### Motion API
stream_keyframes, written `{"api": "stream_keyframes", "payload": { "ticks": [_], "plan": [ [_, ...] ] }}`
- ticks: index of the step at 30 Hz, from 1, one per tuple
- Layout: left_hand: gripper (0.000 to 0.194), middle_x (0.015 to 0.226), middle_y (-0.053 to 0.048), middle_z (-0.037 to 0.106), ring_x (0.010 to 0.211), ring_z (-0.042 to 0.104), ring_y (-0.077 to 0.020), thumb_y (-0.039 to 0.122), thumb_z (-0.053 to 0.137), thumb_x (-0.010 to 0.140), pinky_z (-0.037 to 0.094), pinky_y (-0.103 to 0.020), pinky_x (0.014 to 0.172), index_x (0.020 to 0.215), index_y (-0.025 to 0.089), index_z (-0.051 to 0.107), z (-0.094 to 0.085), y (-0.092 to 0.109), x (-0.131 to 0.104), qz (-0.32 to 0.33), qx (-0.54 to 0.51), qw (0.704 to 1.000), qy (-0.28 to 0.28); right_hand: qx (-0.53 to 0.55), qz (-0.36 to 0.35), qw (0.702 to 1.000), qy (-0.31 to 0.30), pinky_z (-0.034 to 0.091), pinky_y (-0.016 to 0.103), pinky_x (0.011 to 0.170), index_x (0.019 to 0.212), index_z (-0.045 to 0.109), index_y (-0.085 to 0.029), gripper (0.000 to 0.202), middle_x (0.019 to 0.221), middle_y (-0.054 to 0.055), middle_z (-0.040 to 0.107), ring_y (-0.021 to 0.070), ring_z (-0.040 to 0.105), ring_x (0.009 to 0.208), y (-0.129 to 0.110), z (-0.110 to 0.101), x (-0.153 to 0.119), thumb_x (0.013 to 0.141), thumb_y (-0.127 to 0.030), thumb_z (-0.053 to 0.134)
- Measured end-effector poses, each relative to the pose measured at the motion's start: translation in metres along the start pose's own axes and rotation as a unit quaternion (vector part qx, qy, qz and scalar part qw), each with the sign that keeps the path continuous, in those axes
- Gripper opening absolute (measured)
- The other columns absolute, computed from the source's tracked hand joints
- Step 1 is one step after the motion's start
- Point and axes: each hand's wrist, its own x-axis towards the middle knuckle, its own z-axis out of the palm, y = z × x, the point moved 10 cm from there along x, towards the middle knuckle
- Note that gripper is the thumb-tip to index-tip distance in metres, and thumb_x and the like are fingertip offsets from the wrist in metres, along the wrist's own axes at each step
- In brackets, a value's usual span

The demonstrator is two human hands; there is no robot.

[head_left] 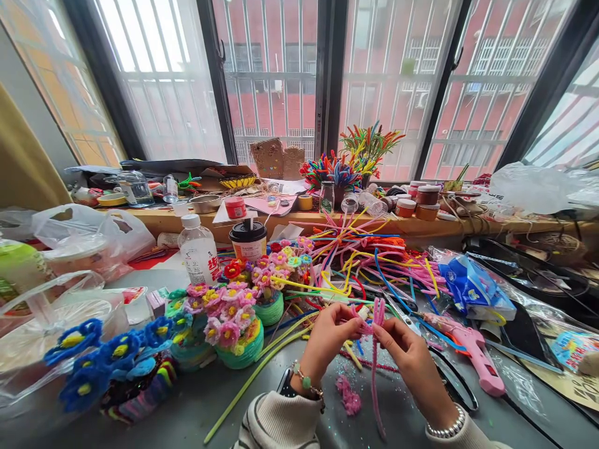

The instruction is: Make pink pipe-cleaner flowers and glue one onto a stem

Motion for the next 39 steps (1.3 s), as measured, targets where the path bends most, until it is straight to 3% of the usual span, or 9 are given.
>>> {"api": "stream_keyframes", "payload": {
  "ticks": [26,33,39],
  "plan": [
    [0.024,0.062,0.0,0.055,0.061,0.055,-0.0121,0.03,0.065,0.056,0.045,-0.024,0.057,0.063,0.013,0.05,-0.003,-0.002,0.003,0.013,0.016,1.0,-0.009,0.01,-0.007,1.0,0.001,0.038,0.023,0.056,0.064,0.051,-0.017,0.022,0.061,-0.001,0.049,0.0134,0.046,0.059,-0.004,0.003,-0.001,0.071,-0.039,0.052],
    [0.024,0.056,0.0,0.056,0.052,0.054,-0.0095,0.029,0.066,0.055,0.042,-0.022,0.051,0.065,0.011,0.053,0.012,-0.006,-0.001,0.0,0.051,0.995,-0.087,0.027,-0.018,0.999,-0.006,0.039,0.025,0.064,0.07,0.054,-0.018,0.018,0.068,0.001,0.055,0.015,0.05,0.067,-0.007,0.005,-0.003,0.074,-0.035,0.05],
    [0.025,0.046,0.005,0.05,0.042,0.046,-0.0056,0.027,0.066,0.055,0.035,-0.018,0.042,0.065,0.012,0.049,0.021,-0.008,-0.002,0.001,0.043,0.991,-0.129,0.061,0.002,0.998,-0.008,0.038,0.024,0.06,0.069,0.054,-0.018,0.019,0.065,0.0,0.055,0.0144,0.05,0.064,-0.002,0.007,-0.004,0.073,-0.036,0.051]
  ]
}}
